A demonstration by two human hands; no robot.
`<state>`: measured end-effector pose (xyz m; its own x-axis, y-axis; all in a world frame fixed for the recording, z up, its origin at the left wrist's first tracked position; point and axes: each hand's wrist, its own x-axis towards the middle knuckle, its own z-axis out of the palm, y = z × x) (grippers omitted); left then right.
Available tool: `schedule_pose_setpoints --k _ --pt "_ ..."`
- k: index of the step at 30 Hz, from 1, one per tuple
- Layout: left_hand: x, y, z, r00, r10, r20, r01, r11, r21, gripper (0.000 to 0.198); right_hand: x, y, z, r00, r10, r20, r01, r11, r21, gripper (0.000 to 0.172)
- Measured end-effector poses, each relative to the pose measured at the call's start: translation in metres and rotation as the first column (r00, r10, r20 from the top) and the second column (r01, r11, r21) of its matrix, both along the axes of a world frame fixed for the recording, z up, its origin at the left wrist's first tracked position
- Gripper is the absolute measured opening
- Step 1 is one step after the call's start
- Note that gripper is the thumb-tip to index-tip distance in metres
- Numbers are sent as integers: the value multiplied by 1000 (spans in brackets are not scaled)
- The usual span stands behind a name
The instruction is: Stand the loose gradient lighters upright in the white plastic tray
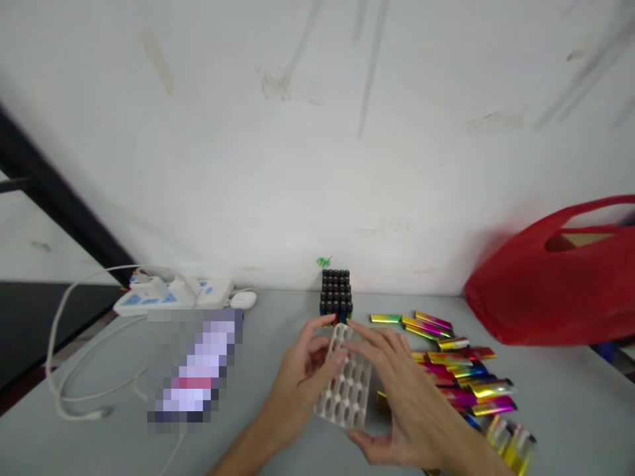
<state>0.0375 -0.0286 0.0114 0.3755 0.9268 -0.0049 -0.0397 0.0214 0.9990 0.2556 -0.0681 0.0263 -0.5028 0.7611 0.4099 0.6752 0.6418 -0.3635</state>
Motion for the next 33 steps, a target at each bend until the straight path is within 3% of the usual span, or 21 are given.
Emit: schedule_pose_setpoints --k 5,9,13,17,24,33 --pt "2 5 -7 992 60 -108 -55 998 43 53 4 -1 5 999 -45 7 46 995 -84 89" --pt "-4 4 -5 962 112 -247 -85 989 118 40 21 12 -7 951 -304 54 306 952 -18 50" --pt "-8 8 -7 905 168 -391 -96 976 197 29 43 27 -29 875 -448 185 446 893 57 48" --pt "-8 9 -10 867 173 -467 -74 972 222 26 53 32 -39 857 -437 272 441 896 50 47" --pt "-11 8 -9 808 196 -556 -33 957 289 18 49 35 -33 898 -380 223 383 923 33 43" --pt "-11 7 -3 756 75 -650 130 956 262 18 44 33 -32 922 -361 137 373 925 -70 32"
